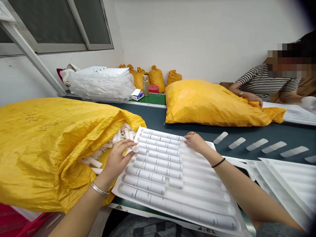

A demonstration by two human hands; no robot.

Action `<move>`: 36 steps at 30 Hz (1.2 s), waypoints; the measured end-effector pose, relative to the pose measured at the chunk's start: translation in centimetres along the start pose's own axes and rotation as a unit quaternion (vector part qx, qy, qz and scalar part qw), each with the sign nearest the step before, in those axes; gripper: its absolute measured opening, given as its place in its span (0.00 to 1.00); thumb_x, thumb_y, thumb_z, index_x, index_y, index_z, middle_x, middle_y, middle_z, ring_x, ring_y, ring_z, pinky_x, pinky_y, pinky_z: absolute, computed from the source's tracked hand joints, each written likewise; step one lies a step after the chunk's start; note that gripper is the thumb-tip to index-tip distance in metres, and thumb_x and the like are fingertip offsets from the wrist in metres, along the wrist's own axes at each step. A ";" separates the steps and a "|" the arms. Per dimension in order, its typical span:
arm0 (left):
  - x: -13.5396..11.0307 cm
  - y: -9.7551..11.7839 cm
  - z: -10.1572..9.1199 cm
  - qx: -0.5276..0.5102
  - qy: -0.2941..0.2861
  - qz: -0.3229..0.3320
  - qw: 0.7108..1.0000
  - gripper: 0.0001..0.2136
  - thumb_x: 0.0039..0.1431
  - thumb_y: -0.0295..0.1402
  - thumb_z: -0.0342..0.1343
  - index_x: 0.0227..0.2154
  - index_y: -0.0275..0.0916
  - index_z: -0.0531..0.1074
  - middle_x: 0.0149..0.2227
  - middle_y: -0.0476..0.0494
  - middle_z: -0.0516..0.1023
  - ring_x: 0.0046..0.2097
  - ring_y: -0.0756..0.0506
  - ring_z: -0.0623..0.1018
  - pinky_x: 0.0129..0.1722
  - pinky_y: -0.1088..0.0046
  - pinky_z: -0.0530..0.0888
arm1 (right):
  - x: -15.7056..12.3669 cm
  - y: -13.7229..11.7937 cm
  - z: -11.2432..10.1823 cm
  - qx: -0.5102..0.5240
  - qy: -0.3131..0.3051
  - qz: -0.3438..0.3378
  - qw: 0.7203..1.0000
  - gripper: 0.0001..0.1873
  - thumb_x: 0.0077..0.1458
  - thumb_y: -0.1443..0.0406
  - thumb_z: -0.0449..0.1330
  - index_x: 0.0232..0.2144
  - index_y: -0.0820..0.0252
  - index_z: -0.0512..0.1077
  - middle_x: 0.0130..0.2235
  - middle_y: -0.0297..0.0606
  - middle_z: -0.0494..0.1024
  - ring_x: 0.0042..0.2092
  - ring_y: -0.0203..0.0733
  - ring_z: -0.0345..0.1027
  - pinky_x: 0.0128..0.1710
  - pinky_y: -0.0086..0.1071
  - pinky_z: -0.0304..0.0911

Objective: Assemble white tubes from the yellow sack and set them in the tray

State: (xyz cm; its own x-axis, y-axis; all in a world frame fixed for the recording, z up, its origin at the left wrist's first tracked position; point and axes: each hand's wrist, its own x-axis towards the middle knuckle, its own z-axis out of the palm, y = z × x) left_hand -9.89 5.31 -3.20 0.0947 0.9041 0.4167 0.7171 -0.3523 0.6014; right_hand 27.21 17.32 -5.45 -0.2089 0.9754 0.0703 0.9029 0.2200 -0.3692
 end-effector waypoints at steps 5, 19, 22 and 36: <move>-1.3 4.4 1.1 -0.358 0.070 -0.116 0.924 0.14 0.54 0.35 0.62 0.44 0.44 0.69 0.43 0.45 0.77 0.46 0.46 0.76 0.49 0.66 0.72 | -3.4 -4.4 -1.1 0.045 0.066 -0.039 0.996 0.18 0.55 0.67 0.58 0.48 0.66 0.74 0.44 0.49 0.77 0.44 0.49 0.71 0.47 0.40 0.66; -2.3 7.3 2.0 -0.309 -0.047 -0.184 0.932 0.14 0.53 0.42 0.61 0.37 0.38 0.74 0.29 0.49 0.75 0.31 0.50 0.74 0.32 0.76 0.71 | -10.9 -11.0 -4.0 0.264 0.056 -0.336 0.903 0.21 0.62 0.71 0.52 0.55 0.52 0.69 0.48 0.45 0.69 0.51 0.43 0.65 0.50 0.39 0.65; -2.2 7.7 1.7 -0.286 -0.131 -0.132 0.940 0.15 0.58 0.43 0.56 0.43 0.40 0.74 0.32 0.48 0.77 0.32 0.49 0.75 0.34 0.74 0.71 | -10.9 -11.2 -4.0 0.275 0.073 -0.314 0.906 0.20 0.61 0.71 0.54 0.54 0.52 0.66 0.46 0.43 0.71 0.48 0.42 0.66 0.48 0.38 0.66; -2.5 8.5 0.8 -0.167 -0.096 0.044 0.980 0.15 0.59 0.35 0.56 0.49 0.43 0.73 0.40 0.43 0.78 0.41 0.44 0.77 0.42 0.70 0.72 | -11.3 -11.6 -4.7 0.265 0.057 -0.327 0.905 0.13 0.60 0.67 0.57 0.48 0.54 0.68 0.43 0.41 0.76 0.45 0.42 0.71 0.45 0.36 0.67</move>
State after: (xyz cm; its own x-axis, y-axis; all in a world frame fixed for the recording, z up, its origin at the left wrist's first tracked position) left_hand -3.50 0.24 0.32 0.2970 0.8845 0.3598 0.4367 -0.4610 0.7726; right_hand 20.85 3.78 2.37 -0.5662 0.6401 0.5194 0.2861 0.7435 -0.6044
